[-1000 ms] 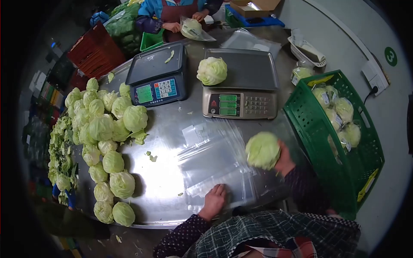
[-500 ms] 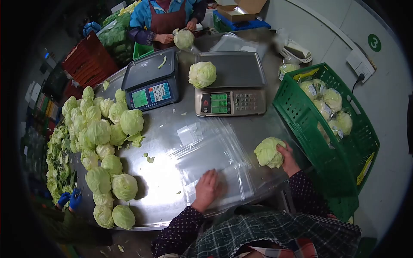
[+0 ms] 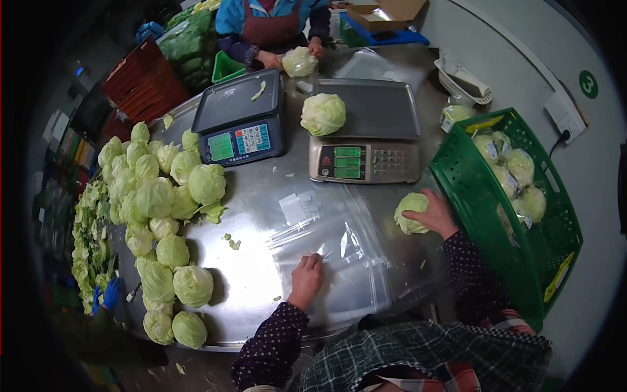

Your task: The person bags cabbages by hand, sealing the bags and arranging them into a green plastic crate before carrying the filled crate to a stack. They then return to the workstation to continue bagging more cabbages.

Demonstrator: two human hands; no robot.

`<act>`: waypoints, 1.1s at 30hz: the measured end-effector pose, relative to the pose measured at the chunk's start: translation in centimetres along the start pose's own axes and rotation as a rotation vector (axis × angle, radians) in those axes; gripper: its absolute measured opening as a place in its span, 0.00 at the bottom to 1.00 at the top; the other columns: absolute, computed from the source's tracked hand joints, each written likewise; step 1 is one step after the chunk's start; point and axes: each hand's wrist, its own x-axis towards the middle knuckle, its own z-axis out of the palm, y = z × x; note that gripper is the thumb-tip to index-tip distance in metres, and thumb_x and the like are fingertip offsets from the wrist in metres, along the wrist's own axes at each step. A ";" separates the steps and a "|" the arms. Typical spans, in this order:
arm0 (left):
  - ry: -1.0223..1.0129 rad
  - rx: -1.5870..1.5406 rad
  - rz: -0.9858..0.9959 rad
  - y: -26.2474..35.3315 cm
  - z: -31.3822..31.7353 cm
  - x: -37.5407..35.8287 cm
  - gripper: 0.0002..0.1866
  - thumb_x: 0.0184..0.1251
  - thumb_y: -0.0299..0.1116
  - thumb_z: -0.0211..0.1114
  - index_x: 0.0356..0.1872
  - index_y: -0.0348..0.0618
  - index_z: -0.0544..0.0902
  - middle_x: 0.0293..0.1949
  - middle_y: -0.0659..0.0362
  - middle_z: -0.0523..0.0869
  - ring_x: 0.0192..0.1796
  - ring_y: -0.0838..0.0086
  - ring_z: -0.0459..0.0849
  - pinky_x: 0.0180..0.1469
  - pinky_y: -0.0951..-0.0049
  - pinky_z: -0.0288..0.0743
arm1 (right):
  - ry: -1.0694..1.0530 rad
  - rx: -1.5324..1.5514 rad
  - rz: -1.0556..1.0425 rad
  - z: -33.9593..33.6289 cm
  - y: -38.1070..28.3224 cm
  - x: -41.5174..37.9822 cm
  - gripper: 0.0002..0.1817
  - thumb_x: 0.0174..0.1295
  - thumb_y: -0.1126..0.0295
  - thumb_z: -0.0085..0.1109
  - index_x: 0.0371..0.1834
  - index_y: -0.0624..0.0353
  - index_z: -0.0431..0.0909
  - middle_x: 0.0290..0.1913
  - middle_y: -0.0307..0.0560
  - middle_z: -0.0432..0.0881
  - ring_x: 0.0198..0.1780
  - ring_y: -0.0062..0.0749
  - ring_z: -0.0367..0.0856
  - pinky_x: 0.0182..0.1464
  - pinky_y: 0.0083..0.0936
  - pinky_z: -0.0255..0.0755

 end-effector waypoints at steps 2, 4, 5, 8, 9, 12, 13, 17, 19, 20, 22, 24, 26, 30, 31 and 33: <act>-0.064 -0.006 -0.023 0.0 -0.4 0.2 0.11 0.48 0.26 0.61 0.36 0.39 0.78 0.40 0.55 0.77 0.43 0.61 0.78 0.35 0.63 0.78 | 0.173 -0.459 -0.300 -0.8 -4.8 2.1 0.45 0.40 0.49 0.76 0.59 0.63 0.67 0.58 0.57 0.69 0.61 0.49 0.68 0.62 0.40 0.65; -0.084 -0.003 -0.031 -0.6 0.2 0.0 0.13 0.49 0.27 0.61 0.38 0.37 0.77 0.40 0.52 0.77 0.41 0.58 0.77 0.37 0.62 0.77 | 0.143 -0.327 -0.373 0.4 -9.6 6.5 0.47 0.40 0.47 0.75 0.62 0.61 0.66 0.60 0.56 0.67 0.64 0.50 0.64 0.64 0.41 0.61; -0.061 0.027 -0.048 -0.1 -0.1 0.2 0.13 0.51 0.29 0.61 0.38 0.37 0.76 0.41 0.50 0.77 0.42 0.57 0.78 0.39 0.62 0.77 | 0.121 -0.227 -0.446 1.3 -13.0 8.8 0.49 0.39 0.48 0.75 0.64 0.61 0.64 0.62 0.56 0.66 0.65 0.50 0.64 0.66 0.41 0.60; -0.082 0.045 -0.150 1.4 -2.4 0.9 0.12 0.58 0.32 0.61 0.39 0.38 0.73 0.42 0.49 0.79 0.38 0.60 0.81 0.34 0.62 0.78 | 0.173 -0.227 -0.561 4.9 -20.9 15.2 0.56 0.33 0.48 0.77 0.69 0.55 0.59 0.67 0.56 0.61 0.69 0.52 0.59 0.67 0.45 0.57; 0.030 0.063 -0.109 1.6 -2.7 1.4 0.09 0.57 0.31 0.62 0.36 0.42 0.71 0.31 0.54 0.77 0.29 0.61 0.80 0.27 0.63 0.74 | 0.182 -0.297 -0.589 6.5 -21.7 17.3 0.58 0.31 0.48 0.78 0.70 0.51 0.58 0.67 0.55 0.59 0.69 0.52 0.58 0.66 0.47 0.58; -0.003 0.074 -0.121 0.3 -2.7 1.3 0.10 0.59 0.32 0.60 0.40 0.44 0.72 0.30 0.54 0.76 0.29 0.60 0.80 0.28 0.62 0.74 | -0.051 -0.237 -0.544 9.1 -21.4 22.2 0.63 0.23 0.45 0.80 0.70 0.47 0.58 0.67 0.56 0.59 0.68 0.54 0.60 0.63 0.46 0.62; -0.055 0.068 -0.004 0.7 -3.7 1.5 0.10 0.57 0.30 0.59 0.40 0.42 0.73 0.32 0.54 0.75 0.33 0.61 0.79 0.30 0.63 0.75 | -0.041 -0.228 -0.529 8.9 -22.0 23.0 0.57 0.26 0.48 0.80 0.67 0.50 0.62 0.63 0.56 0.64 0.64 0.51 0.66 0.61 0.43 0.66; -0.047 -0.024 0.119 0.8 -2.7 1.1 0.11 0.52 0.27 0.58 0.39 0.40 0.76 0.36 0.53 0.72 0.39 0.61 0.78 0.35 0.65 0.76 | -0.135 0.423 -0.476 8.1 -20.2 25.0 0.36 0.40 0.61 0.77 0.54 0.59 0.71 0.49 0.52 0.79 0.49 0.39 0.80 0.52 0.32 0.75; -0.069 -0.044 0.029 0.9 -1.1 0.5 0.12 0.52 0.27 0.58 0.39 0.40 0.77 0.37 0.54 0.73 0.40 0.61 0.78 0.36 0.63 0.76 | -0.193 0.782 -0.343 6.7 -19.2 20.3 0.23 0.52 0.75 0.65 0.52 0.62 0.70 0.48 0.51 0.79 0.46 0.34 0.82 0.49 0.29 0.77; -0.109 -0.062 -0.059 1.1 -0.5 0.7 0.13 0.51 0.26 0.58 0.40 0.39 0.78 0.38 0.54 0.74 0.41 0.60 0.78 0.36 0.61 0.77 | -0.399 1.087 -0.170 5.4 -19.6 15.6 0.19 0.59 0.70 0.56 0.53 0.62 0.69 0.50 0.51 0.78 0.50 0.38 0.81 0.54 0.35 0.77; -0.073 -0.125 -0.096 2.2 -0.7 1.5 0.14 0.52 0.26 0.58 0.43 0.40 0.78 0.40 0.55 0.75 0.41 0.61 0.79 0.36 0.60 0.77 | -0.601 1.406 0.146 5.7 -15.4 8.3 0.25 0.65 0.58 0.42 0.63 0.57 0.67 0.60 0.49 0.75 0.59 0.41 0.76 0.62 0.42 0.70; -0.066 -0.178 -0.131 3.7 -2.4 2.2 0.16 0.53 0.26 0.58 0.46 0.41 0.78 0.42 0.56 0.77 0.41 0.61 0.80 0.36 0.60 0.77 | -0.657 1.364 0.171 6.5 -12.6 0.3 0.31 0.61 0.52 0.49 0.64 0.59 0.67 0.61 0.51 0.75 0.61 0.42 0.74 0.64 0.44 0.68; -0.312 -0.260 -0.397 5.2 -5.3 3.6 0.24 0.59 0.33 0.61 0.59 0.49 0.71 0.46 0.51 0.81 0.40 0.56 0.83 0.38 0.64 0.77 | -0.831 1.475 0.411 7.8 -8.6 -5.9 0.37 0.56 0.47 0.56 0.65 0.60 0.67 0.62 0.51 0.74 0.62 0.44 0.73 0.66 0.45 0.65; -0.127 -0.581 -0.272 6.0 -5.6 3.2 0.26 0.53 0.26 0.63 0.58 0.48 0.75 0.57 0.57 0.78 0.46 0.59 0.84 0.45 0.64 0.79 | -0.897 1.538 0.477 8.6 -4.2 -10.4 0.39 0.54 0.45 0.57 0.65 0.60 0.66 0.63 0.52 0.72 0.63 0.45 0.71 0.66 0.46 0.64; -0.172 -0.537 -0.285 6.8 -6.2 3.0 0.29 0.53 0.24 0.63 0.60 0.48 0.74 0.58 0.56 0.77 0.50 0.59 0.83 0.47 0.65 0.78 | -0.853 1.461 0.542 8.3 -3.3 -11.1 0.39 0.55 0.45 0.56 0.65 0.60 0.66 0.64 0.52 0.71 0.64 0.45 0.71 0.66 0.46 0.64; -0.180 -0.550 -0.269 7.9 -6.0 1.6 0.33 0.51 0.20 0.62 0.63 0.49 0.71 0.60 0.54 0.76 0.55 0.58 0.80 0.51 0.67 0.78 | -0.733 1.431 0.535 8.3 -2.4 -12.2 0.36 0.61 0.45 0.49 0.65 0.59 0.66 0.64 0.52 0.72 0.64 0.44 0.71 0.66 0.44 0.65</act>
